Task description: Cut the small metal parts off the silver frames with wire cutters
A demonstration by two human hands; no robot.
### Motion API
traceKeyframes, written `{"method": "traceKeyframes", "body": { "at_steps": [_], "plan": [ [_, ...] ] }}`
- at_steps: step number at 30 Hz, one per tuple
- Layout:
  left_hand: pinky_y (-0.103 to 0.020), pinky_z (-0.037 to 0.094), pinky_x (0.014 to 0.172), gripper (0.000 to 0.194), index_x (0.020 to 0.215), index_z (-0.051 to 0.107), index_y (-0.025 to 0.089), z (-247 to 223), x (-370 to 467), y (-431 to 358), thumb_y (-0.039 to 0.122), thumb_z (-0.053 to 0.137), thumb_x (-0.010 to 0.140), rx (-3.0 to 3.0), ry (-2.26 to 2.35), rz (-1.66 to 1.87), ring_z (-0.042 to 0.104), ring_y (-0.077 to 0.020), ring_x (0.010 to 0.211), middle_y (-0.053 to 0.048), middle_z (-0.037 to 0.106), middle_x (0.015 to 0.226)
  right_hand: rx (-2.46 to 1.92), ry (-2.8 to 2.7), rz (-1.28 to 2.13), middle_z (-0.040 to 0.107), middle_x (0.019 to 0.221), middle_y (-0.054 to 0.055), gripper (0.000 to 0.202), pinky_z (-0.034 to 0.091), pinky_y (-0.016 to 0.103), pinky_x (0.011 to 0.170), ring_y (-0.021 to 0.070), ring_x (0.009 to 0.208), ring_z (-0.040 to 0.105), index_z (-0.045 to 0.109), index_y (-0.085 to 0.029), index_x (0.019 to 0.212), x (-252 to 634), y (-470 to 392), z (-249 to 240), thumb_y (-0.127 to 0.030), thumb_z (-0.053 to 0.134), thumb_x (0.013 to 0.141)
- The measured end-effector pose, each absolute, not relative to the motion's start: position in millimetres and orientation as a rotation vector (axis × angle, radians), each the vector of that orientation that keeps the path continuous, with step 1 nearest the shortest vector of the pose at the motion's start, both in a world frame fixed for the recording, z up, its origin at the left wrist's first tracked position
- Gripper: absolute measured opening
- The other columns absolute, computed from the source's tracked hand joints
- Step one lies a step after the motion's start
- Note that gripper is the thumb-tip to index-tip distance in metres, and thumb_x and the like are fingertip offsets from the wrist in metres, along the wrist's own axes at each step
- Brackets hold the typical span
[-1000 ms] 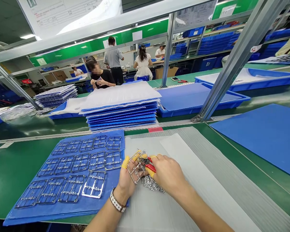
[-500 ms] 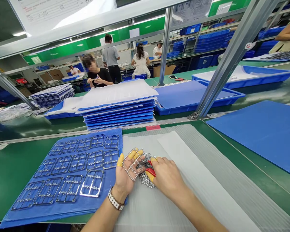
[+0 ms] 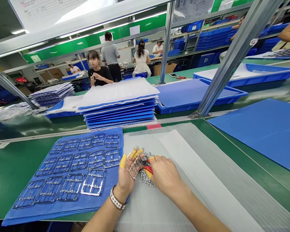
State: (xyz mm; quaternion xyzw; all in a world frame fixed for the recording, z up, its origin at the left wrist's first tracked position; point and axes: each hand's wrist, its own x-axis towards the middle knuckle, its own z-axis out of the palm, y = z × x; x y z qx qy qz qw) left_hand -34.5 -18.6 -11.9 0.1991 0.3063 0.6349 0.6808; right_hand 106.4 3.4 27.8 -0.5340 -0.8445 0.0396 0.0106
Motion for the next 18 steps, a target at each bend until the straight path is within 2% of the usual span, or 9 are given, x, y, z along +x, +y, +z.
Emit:
{"method": "traceKeyframes", "body": {
  "at_steps": [5, 9, 14, 18],
  "plan": [
    [-0.038, 0.045, 0.083, 0.053, 0.120, 0.057, 0.014, -10.1, -36.4, -18.3, 0.052, 0.039, 0.087, 0.436, 0.661, 1.443, 0.049, -0.0296, 0.118, -0.015, 0.054, 0.130, -1.684, -2.645, 0.069, 0.065, 0.081, 0.011, 0.010, 0.037, 0.031, 0.060, 0.0240, 0.075, 0.063, 0.063, -0.017, 0.084, 108.1, 3.8, 27.2, -0.021, 0.056, 0.079],
    [-0.036, 0.047, 0.076, 0.054, 0.119, 0.057, 0.013, -6.7, -39.1, -16.6, 0.053, 0.037, 0.088, 0.359, 0.625, 1.449, 0.051, -0.0293, 0.116, -0.016, 0.054, 0.129, -1.651, -2.612, 0.064, 0.066, 0.085, 0.011, 0.015, 0.038, 0.033, 0.066, 0.0245, 0.081, 0.061, 0.063, -0.017, 0.087, 109.5, -3.0, 24.0, -0.028, 0.055, 0.081],
    [-0.039, 0.047, 0.082, 0.054, 0.118, 0.057, 0.013, -4.4, -37.7, -16.0, 0.053, 0.038, 0.087, 0.318, 0.635, 1.478, 0.052, -0.0292, 0.114, -0.016, 0.053, 0.130, -1.563, -2.627, 0.179, 0.066, 0.093, 0.010, 0.023, 0.038, 0.037, 0.074, 0.0261, 0.091, 0.059, 0.063, -0.018, 0.099, 101.5, -13.3, 23.6, -0.030, 0.052, 0.083],
    [-0.036, 0.046, 0.082, 0.053, 0.118, 0.058, 0.013, -3.5, -35.3, -17.1, 0.053, 0.040, 0.086, 0.335, 0.688, 1.494, 0.052, -0.0278, 0.114, -0.015, 0.054, 0.129, -1.565, -2.624, 0.236, 0.066, 0.093, 0.010, 0.025, 0.038, 0.036, 0.076, 0.0259, 0.093, 0.058, 0.063, -0.018, 0.102, 96.0, -13.8, 23.3, -0.030, 0.051, 0.083]
  ]
}}
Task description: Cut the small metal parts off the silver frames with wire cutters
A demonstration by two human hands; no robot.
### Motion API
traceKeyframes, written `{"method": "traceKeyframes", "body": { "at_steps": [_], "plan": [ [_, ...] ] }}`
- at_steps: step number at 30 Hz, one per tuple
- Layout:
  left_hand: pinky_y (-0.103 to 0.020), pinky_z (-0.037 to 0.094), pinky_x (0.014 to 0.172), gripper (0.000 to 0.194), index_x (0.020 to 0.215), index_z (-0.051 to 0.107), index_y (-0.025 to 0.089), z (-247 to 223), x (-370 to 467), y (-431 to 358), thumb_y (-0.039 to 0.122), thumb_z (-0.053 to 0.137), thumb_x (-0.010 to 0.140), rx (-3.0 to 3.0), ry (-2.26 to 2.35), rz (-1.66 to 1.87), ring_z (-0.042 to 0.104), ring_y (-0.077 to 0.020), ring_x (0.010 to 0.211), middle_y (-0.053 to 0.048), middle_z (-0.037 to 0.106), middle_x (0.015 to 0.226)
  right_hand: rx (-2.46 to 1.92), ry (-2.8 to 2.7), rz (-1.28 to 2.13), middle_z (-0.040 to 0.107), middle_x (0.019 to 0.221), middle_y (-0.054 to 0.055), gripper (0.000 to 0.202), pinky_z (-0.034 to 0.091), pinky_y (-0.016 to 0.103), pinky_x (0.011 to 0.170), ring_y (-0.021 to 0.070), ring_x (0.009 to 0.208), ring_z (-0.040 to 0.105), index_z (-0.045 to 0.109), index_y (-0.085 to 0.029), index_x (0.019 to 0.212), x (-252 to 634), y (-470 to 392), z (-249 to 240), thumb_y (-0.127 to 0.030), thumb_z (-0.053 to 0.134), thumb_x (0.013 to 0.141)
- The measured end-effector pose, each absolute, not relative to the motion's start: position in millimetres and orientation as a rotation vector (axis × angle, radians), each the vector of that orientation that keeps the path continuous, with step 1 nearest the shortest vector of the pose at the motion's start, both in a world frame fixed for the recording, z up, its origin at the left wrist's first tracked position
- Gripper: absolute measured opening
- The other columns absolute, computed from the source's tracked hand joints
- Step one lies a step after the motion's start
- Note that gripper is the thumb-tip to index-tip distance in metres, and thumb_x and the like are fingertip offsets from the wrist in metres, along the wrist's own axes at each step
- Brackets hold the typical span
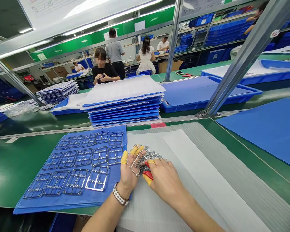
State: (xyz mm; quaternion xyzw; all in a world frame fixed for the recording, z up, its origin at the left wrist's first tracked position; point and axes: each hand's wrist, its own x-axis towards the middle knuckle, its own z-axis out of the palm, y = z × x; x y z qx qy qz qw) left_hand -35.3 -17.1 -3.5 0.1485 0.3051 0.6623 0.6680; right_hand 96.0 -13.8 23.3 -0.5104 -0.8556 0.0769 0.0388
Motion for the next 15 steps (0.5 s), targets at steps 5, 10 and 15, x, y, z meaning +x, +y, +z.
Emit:
{"method": "traceKeyframes", "body": {
  "at_steps": [5, 10, 15],
  "plan": [
    [-0.034, 0.046, 0.080, 0.052, 0.117, 0.059, 0.015, -3.9, -32.4, -18.8, 0.053, 0.049, 0.082, 0.420, 0.768, 1.530, 0.048, -0.0297, 0.119, -0.015, 0.054, 0.130, -1.544, -2.607, 0.272, 0.066, 0.097, 0.010, 0.027, 0.038, 0.037, 0.077, 0.0258, 0.094, 0.058, 0.063, -0.019, 0.103, 97.2, -11.7, 20.0, -0.033, 0.051, 0.083],
    [-0.037, 0.046, 0.083, 0.053, 0.115, 0.060, 0.015, -5.4, -30.6, -19.3, 0.054, 0.054, 0.079, 0.458, 0.809, 1.543, 0.047, -0.0314, 0.120, -0.015, 0.054, 0.129, -1.568, -2.634, 0.190, 0.066, 0.094, 0.010, 0.027, 0.039, 0.037, 0.075, 0.0264, 0.092, 0.059, 0.062, -0.019, 0.105, 94.8, -13.9, 21.7, -0.028, 0.053, 0.082],
    [-0.039, 0.047, 0.082, 0.054, 0.114, 0.061, 0.015, -6.1, -32.7, -18.6, 0.055, 0.053, 0.079, 0.455, 0.841, 1.547, 0.048, -0.0313, 0.118, -0.015, 0.055, 0.129, -1.562, -2.666, 0.153, 0.067, 0.085, 0.010, 0.019, 0.042, 0.033, 0.067, 0.0236, 0.079, 0.063, 0.064, -0.017, 0.093, 93.4, -14.4, 26.2, -0.026, 0.051, 0.083]
  ]
}}
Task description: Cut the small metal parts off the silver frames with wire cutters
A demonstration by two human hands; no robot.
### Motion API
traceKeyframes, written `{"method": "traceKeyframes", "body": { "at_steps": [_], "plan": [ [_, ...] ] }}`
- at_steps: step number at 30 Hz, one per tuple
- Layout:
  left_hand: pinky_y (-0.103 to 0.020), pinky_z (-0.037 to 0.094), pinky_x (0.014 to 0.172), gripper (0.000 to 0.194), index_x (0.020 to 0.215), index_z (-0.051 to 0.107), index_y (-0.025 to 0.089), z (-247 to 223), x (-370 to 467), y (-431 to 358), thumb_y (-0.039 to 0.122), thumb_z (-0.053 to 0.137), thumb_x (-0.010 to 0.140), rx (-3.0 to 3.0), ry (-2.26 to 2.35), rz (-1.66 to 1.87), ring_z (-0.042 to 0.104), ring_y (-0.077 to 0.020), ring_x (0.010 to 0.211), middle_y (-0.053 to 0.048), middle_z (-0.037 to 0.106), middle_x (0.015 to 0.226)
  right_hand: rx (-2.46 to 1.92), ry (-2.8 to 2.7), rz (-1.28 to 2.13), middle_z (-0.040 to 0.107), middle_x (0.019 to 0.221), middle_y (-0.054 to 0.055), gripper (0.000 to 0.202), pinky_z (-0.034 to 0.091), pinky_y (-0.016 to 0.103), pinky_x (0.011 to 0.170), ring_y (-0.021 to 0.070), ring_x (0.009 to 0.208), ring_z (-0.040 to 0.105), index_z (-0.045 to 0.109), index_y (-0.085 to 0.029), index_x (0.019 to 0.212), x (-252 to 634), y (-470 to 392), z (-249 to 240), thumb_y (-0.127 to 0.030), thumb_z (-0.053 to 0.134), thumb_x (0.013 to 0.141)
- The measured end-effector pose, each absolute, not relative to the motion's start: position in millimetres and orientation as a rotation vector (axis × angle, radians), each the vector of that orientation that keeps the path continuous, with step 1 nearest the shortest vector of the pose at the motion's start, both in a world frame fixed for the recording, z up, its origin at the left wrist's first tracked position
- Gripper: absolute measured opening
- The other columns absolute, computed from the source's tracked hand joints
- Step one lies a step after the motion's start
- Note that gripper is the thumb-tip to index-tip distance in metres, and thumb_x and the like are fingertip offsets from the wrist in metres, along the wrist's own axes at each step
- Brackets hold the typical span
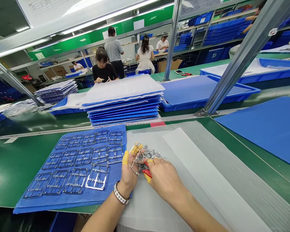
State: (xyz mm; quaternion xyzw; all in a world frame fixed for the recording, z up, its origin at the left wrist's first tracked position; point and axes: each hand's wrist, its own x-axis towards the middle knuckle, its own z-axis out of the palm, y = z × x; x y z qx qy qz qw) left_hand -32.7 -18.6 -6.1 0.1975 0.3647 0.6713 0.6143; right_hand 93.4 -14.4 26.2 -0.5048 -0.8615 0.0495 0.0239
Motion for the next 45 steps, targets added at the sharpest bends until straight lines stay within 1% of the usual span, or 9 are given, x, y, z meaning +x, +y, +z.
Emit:
{"method": "traceKeyframes", "body": {
  "at_steps": [5, 11, 15, 19, 27, 33, 36, 41, 45],
  "plan": [
    [-0.043, 0.046, 0.086, 0.053, 0.116, 0.060, 0.017, -9.3, -32.3, -18.0, 0.055, 0.048, 0.082, 0.454, 0.787, 1.532, 0.048, -0.0314, 0.119, -0.014, 0.054, 0.130, -1.582, -2.607, 0.120, 0.066, 0.079, 0.008, 0.014, 0.042, 0.031, 0.062, 0.0226, 0.073, 0.063, 0.063, -0.018, 0.083, 107.7, -12.3, 25.5, -0.026, 0.052, 0.080],
    [-0.047, 0.030, 0.103, 0.052, 0.127, 0.055, 0.020, 7.1, -37.0, -34.7, 0.049, 0.045, 0.086, 1.031, 0.889, 1.394, 0.051, -0.0309, 0.114, -0.013, 0.058, 0.124, -1.544, -2.420, 0.286, 0.068, 0.091, 0.004, 0.024, 0.046, 0.033, 0.069, 0.0214, 0.082, 0.064, 0.061, -0.023, 0.097, 143.2, -7.5, 14.6, -0.033, 0.051, 0.078],
    [-0.052, 0.012, 0.109, 0.057, 0.133, 0.048, 0.029, 28.4, -60.5, -64.1, 0.035, 0.061, 0.078, 1.699, 1.273, 1.204, 0.041, -0.0345, 0.120, -0.011, 0.054, 0.128, -1.488, -2.347, 0.368, 0.069, 0.096, 0.003, 0.031, 0.049, 0.034, 0.070, 0.0219, 0.086, 0.064, 0.060, -0.025, 0.103, 164.1, -2.1, 0.5, -0.041, 0.048, 0.079],
    [-0.059, 0.001, 0.106, 0.069, 0.134, 0.046, 0.034, 20.2, -89.3, -86.3, 0.039, 0.069, 0.069, 1.936, 1.590, 0.965, 0.037, -0.0388, 0.120, -0.011, 0.052, 0.130, -1.445, -2.328, 0.412, 0.069, 0.094, 0.006, 0.033, 0.050, 0.036, 0.068, 0.0235, 0.084, 0.065, 0.060, -0.024, 0.099, 167.7, 2.0, -11.8, -0.048, 0.046, 0.081],
    [-0.055, 0.018, 0.103, 0.058, 0.132, 0.047, 0.036, 22.7, -140.4, -55.6, 0.047, 0.059, 0.077, 1.973, 1.846, 0.837, 0.036, -0.0349, 0.121, -0.009, 0.048, 0.136, -1.307, -2.368, 0.552, 0.066, 0.099, 0.008, 0.029, 0.050, 0.038, 0.075, 0.0233, 0.088, 0.063, 0.058, -0.021, 0.102, 153.8, 1.7, -4.5, -0.036, 0.047, 0.079],
    [-0.057, 0.015, 0.102, 0.060, 0.115, 0.061, 0.034, 13.8, -158.9, -12.2, 0.054, 0.072, 0.059, 1.996, 1.847, 0.757, 0.040, -0.0394, 0.117, -0.010, 0.055, 0.126, -1.094, -2.413, 0.573, 0.060, 0.111, 0.009, 0.041, 0.046, 0.042, 0.088, 0.0230, 0.104, 0.056, 0.046, -0.024, 0.126, 163.5, -8.9, -3.5, -0.038, 0.044, 0.088],
    [-0.058, 0.013, 0.103, 0.069, 0.119, 0.059, 0.034, 8.4, -159.4, -2.6, 0.055, 0.074, 0.055, 2.027, 1.834, 0.697, 0.038, -0.0394, 0.117, -0.011, 0.053, 0.124, -1.056, -2.409, 0.543, 0.059, 0.112, 0.008, 0.044, 0.046, 0.039, 0.090, 0.0211, 0.106, 0.055, 0.039, -0.026, 0.133, 171.5, -11.0, -10.8, -0.039, 0.042, 0.091],
    [-0.060, 0.017, 0.102, 0.089, 0.128, 0.052, 0.031, 15.5, -162.6, 1.6, 0.050, 0.081, 0.046, 2.032, 1.863, 0.621, 0.041, -0.0384, 0.110, -0.011, 0.052, 0.108, -1.042, -2.373, 0.421, 0.061, 0.110, 0.007, 0.045, 0.048, 0.037, 0.087, 0.0209, 0.103, 0.057, 0.039, -0.027, 0.133, 180.2, -9.2, -20.3, -0.040, 0.045, 0.090],
    [-0.055, 0.028, 0.101, 0.094, 0.138, 0.038, 0.034, 36.5, -163.8, -10.9, 0.048, 0.078, 0.054, 1.864, 1.819, 0.819, 0.042, -0.0337, 0.113, -0.009, 0.044, 0.119, -1.035, -2.325, 0.406, 0.060, 0.112, 0.006, 0.044, 0.049, 0.036, 0.084, 0.0208, 0.104, 0.057, 0.041, -0.028, 0.132, 180.8, -8.0, -22.4, -0.040, 0.045, 0.090]
  ]
}}
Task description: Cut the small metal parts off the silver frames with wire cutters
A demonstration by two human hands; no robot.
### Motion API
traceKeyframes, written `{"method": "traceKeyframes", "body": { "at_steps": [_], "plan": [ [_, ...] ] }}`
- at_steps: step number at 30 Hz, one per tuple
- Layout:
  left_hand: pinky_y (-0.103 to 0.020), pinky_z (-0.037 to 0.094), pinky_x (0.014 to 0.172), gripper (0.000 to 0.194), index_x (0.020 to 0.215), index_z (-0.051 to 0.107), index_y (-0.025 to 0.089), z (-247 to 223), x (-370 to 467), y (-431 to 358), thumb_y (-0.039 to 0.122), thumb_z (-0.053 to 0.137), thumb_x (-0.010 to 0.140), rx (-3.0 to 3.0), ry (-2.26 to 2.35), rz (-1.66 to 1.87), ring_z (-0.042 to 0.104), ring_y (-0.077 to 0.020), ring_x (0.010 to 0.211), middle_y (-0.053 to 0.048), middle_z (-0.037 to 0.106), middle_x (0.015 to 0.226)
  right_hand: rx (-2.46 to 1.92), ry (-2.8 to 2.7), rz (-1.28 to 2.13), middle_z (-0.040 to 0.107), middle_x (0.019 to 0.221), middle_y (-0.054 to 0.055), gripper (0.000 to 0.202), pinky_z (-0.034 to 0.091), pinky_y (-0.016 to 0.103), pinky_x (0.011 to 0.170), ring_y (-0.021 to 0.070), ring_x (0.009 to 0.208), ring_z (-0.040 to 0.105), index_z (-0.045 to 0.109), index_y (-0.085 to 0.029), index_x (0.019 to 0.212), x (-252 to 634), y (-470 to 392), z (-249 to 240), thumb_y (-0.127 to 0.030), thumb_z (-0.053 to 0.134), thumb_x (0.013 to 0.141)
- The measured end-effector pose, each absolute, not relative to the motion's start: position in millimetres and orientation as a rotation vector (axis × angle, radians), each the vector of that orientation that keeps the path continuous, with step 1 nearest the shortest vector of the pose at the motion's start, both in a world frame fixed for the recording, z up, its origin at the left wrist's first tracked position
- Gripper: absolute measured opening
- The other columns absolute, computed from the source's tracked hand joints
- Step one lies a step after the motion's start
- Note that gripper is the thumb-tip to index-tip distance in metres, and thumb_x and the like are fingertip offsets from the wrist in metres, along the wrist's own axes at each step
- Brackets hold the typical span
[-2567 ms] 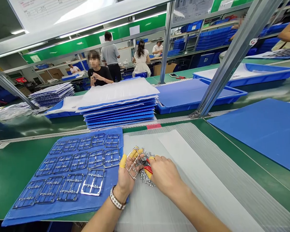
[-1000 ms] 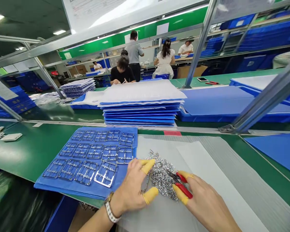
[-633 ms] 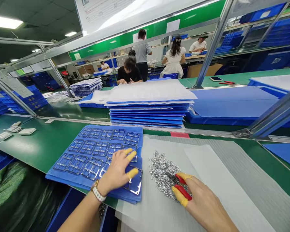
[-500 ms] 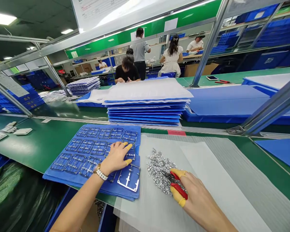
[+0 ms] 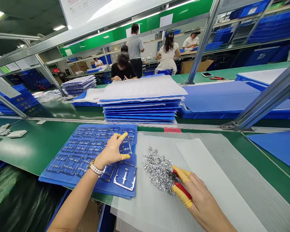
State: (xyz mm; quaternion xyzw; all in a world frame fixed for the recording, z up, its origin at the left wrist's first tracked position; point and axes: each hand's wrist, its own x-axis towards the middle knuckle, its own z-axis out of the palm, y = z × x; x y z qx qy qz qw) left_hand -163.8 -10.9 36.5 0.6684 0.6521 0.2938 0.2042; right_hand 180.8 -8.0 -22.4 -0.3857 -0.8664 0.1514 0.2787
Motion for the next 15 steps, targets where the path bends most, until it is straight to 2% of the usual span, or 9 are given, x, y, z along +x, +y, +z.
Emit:
{"method": "traceKeyframes", "body": {
  "at_steps": [3, 6, 8, 10, 15],
  "plan": [
    [-0.054, 0.039, 0.095, 0.090, 0.141, 0.028, 0.039, 51.8, -150.2, -24.0, 0.047, 0.072, 0.062, 1.391, 1.376, 1.285, 0.041, -0.0338, 0.120, -0.008, 0.034, 0.138, -1.038, -2.290, 0.462, 0.062, 0.110, 0.006, 0.042, 0.050, 0.035, 0.083, 0.0201, 0.103, 0.058, 0.043, -0.027, 0.129, 176.1, -6.9, -22.9, -0.040, 0.045, 0.089],
    [-0.059, 0.043, 0.088, 0.079, 0.140, 0.031, 0.038, 57.1, -120.0, -30.0, 0.059, 0.059, 0.070, 0.861, 0.856, 1.497, 0.039, -0.0388, 0.125, -0.007, 0.030, 0.147, -1.064, -2.245, 0.487, 0.063, 0.108, 0.007, 0.035, 0.051, 0.034, 0.083, 0.0199, 0.099, 0.060, 0.050, -0.025, 0.120, 168.3, -5.4, -20.7, -0.040, 0.046, 0.088],
    [-0.062, 0.041, 0.088, 0.075, 0.138, 0.035, 0.034, 54.3, -95.3, -28.3, 0.070, 0.046, 0.073, 0.611, 0.656, 1.480, 0.040, -0.0394, 0.125, -0.009, 0.035, 0.145, -1.075, -2.228, 0.469, 0.064, 0.105, 0.007, 0.030, 0.052, 0.033, 0.080, 0.0193, 0.095, 0.062, 0.053, -0.024, 0.114, 163.9, -5.2, -16.4, -0.038, 0.046, 0.088],
    [-0.060, 0.041, 0.088, 0.075, 0.137, 0.038, 0.030, 47.6, -71.2, -23.6, 0.073, 0.035, 0.076, 0.463, 0.539, 1.399, 0.043, -0.0381, 0.123, -0.012, 0.042, 0.141, -1.079, -2.220, 0.431, 0.065, 0.103, 0.007, 0.029, 0.052, 0.032, 0.079, 0.0187, 0.093, 0.062, 0.054, -0.022, 0.112, 161.1, -6.0, -9.6, -0.037, 0.046, 0.088],
    [-0.042, 0.049, 0.075, 0.061, 0.136, 0.040, 0.024, 20.5, -27.1, -9.5, 0.057, 0.038, 0.085, 0.360, 0.510, 1.264, 0.058, -0.0309, 0.107, -0.016, 0.058, 0.123, -1.167, -2.227, 0.275, 0.066, 0.094, 0.008, 0.032, 0.050, 0.033, 0.077, 0.0199, 0.088, 0.062, 0.054, -0.019, 0.115, 153.2, -10.9, 12.6, -0.032, 0.045, 0.088]
  ]
}}
